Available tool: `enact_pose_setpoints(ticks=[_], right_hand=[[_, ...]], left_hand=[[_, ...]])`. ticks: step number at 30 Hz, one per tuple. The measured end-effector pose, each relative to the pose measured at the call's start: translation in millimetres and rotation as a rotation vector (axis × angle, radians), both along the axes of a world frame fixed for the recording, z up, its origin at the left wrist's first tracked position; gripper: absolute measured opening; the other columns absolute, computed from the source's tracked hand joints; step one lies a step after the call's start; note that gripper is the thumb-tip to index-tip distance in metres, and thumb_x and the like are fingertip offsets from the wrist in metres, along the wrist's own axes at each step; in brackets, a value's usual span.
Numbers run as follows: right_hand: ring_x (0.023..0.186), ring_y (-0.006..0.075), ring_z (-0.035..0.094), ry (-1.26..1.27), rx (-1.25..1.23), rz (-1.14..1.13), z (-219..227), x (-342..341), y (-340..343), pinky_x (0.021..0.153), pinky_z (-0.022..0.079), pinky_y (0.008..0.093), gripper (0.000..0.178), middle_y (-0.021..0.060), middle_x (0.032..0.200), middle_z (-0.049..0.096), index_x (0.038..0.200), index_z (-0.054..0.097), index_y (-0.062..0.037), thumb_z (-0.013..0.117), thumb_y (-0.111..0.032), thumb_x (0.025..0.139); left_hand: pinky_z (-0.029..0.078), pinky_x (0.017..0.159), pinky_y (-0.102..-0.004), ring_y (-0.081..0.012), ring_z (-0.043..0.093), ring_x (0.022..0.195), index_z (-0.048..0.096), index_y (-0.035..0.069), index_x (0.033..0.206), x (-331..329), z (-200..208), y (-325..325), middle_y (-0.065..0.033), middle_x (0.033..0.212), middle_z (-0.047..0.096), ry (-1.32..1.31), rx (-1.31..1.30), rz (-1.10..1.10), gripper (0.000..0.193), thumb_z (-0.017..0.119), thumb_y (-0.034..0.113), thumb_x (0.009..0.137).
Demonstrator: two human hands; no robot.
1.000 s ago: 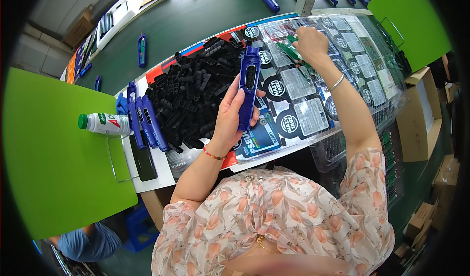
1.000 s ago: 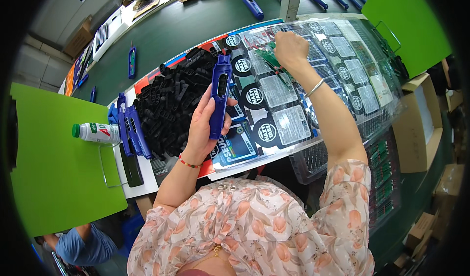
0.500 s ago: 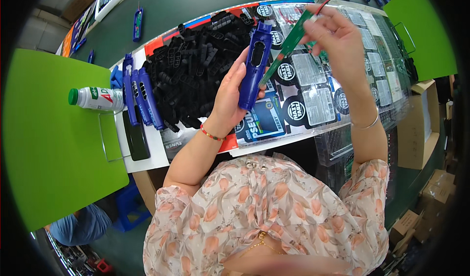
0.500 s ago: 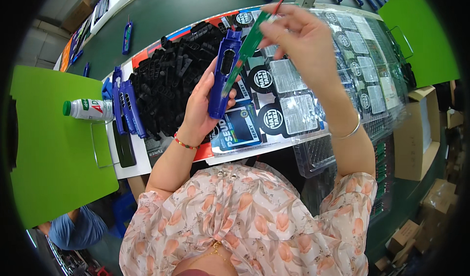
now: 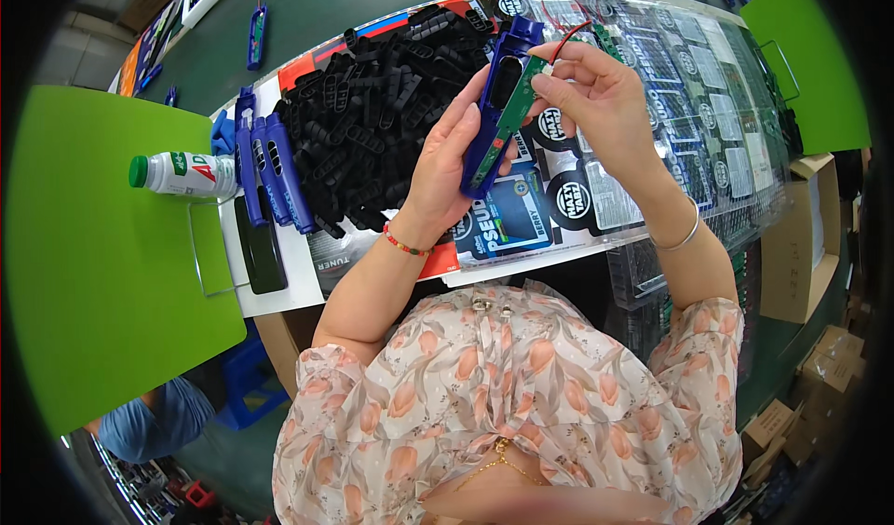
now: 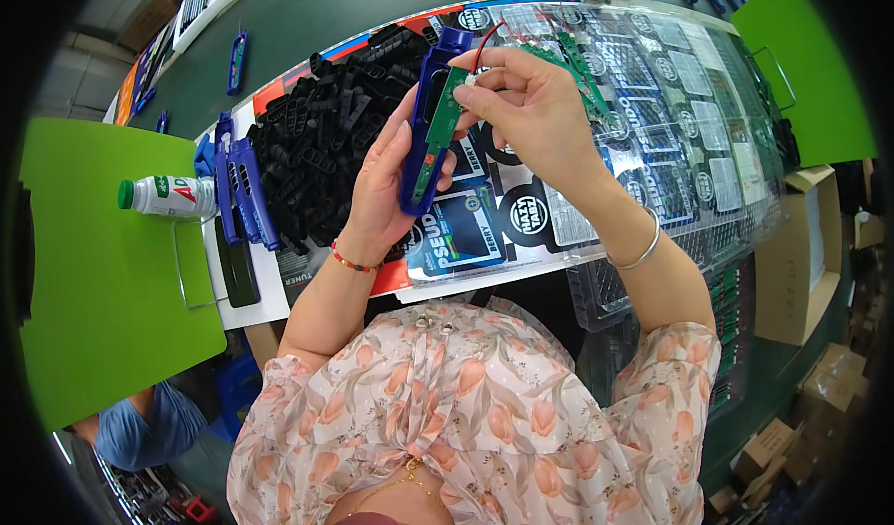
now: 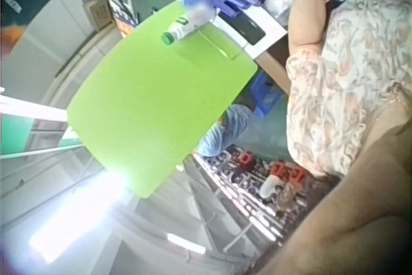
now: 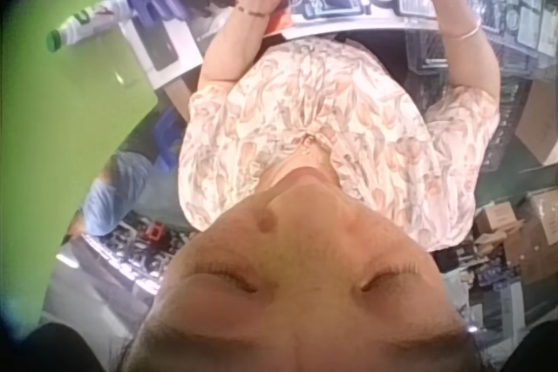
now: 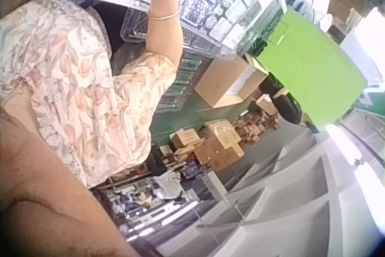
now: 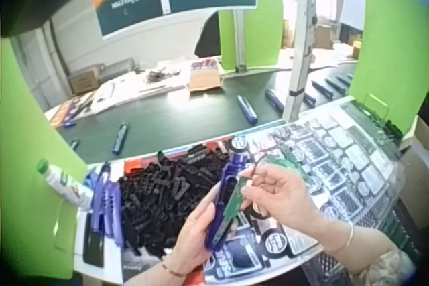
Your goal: The person assembles internal components and wiring into blue plastic tool housings by hand, taking green PCB components and red wires from a plastic bin and a cardboard box and inserting them into the housings.
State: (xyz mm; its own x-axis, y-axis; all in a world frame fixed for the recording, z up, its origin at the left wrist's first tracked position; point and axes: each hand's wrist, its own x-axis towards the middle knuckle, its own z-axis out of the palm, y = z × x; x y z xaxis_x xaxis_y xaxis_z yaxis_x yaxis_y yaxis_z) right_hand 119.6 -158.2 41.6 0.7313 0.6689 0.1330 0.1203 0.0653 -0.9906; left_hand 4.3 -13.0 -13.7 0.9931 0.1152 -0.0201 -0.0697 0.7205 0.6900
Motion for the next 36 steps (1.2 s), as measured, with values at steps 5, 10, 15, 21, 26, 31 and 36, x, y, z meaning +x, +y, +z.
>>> enact_pose_setpoints(ticks=[5, 10, 15, 21, 26, 31, 36], right_hand=[[0.071, 0.0075, 0.068, 0.038, -0.054, -0.011, 0.9, -2.5, 3.6, 0.046, 0.041, 0.0155, 0.026, 0.0054, 0.083, 0.07, 0.114, 0.064, -0.0007, 0.068, -0.01, 0.089], [0.062, 0.0047, 0.062, -0.021, -0.06, -0.054, -9.0, -4.8, 5.4, 0.048, 0.041, 0.0155, 0.027, 0.0015, 0.074, 0.066, 0.114, 0.065, -0.0005, 0.069, -0.011, 0.089], [0.055, 0.0025, 0.054, -0.039, -0.065, -0.065, -7.9, -3.0, 3.8, 0.051, 0.041, 0.0163, 0.028, -0.0016, 0.065, 0.06, 0.114, 0.066, -0.0001, 0.069, -0.011, 0.089], [0.055, 0.0024, 0.053, -0.054, -0.077, -0.029, -12.6, 2.3, 2.2, 0.05, 0.04, 0.0175, 0.029, -0.0027, 0.064, 0.059, 0.114, 0.068, -0.0007, 0.071, -0.01, 0.087], [0.052, 0.0015, 0.048, -0.332, -0.096, -0.176, -23.8, -6.3, 5.7, 0.048, 0.037, 0.0187, 0.034, -0.0016, 0.062, 0.057, 0.117, 0.068, -0.006, 0.072, -0.008, 0.083], [0.053, 0.0073, 0.059, -0.331, 0.008, -0.299, -8.0, -12.6, 13.2, 0.05, 0.045, 0.0226, 0.048, 0.0036, 0.07, 0.064, 0.128, 0.059, -0.0087, 0.07, -0.006, 0.081], [0.061, 0.01, 0.063, -0.476, -0.308, -0.214, -20.5, 46.8, -3.9, 0.056, 0.049, 0.0233, 0.032, 0.0056, 0.077, 0.066, 0.119, 0.063, -0.0027, 0.065, -0.01, 0.088]], left_hand=[[0.05, 0.063, -0.0262, -0.0161, 0.059, 0.076, 0.031, 0.011, 0.151, 0.4, -6.1, 1.6, -0.0188, 0.116, 0.061, -0.005, 0.043, 0.005, 0.05, 0.041, 0.026, 0.104], [0.049, 0.059, -0.0242, -0.0117, 0.059, 0.071, 0.036, 0.01, 0.148, -0.3, -7.0, 1.0, -0.0146, 0.107, 0.065, 0.018, 0.064, 0.045, 0.046, 0.041, 0.024, 0.105], [0.048, 0.057, -0.0231, -0.0112, 0.059, 0.069, 0.037, 0.009, 0.148, 0.9, -5.1, 2.8, -0.0156, 0.104, 0.065, 0.005, 0.093, 0.064, 0.046, 0.041, 0.025, 0.105], [0.048, 0.057, -0.0221, -0.0096, 0.058, 0.067, 0.037, 0.007, 0.147, 1.4, -5.8, -1.0, -0.015, 0.103, 0.066, 0.011, 0.11, 0.025, 0.047, 0.044, 0.025, 0.104], [0.048, 0.058, -0.0219, -0.0106, 0.059, 0.067, 0.039, 0.005, 0.145, 0.7, -6.1, -3.9, -0.0147, 0.102, 0.067, 0.058, 0.24, 0.077, 0.051, 0.056, 0.01, 0.097], [0.049, 0.059, -0.0207, -0.0074, 0.059, 0.065, 0.04, 0.002, 0.144, 2.9, 3.9, 0.4, -0.0152, 0.099, 0.069, 0.056, 0.342, 0.154, 0.05, 0.056, 0.009, 0.097], [0.049, 0.057, -0.0219, -0.0104, 0.059, 0.062, 0.041, 0.0, 0.142, 32.3, 55.7, 55.5, -0.0174, 0.098, 0.07, 0.055, 0.688, 0.405, 0.049, 0.055, 0.009, 0.097]])
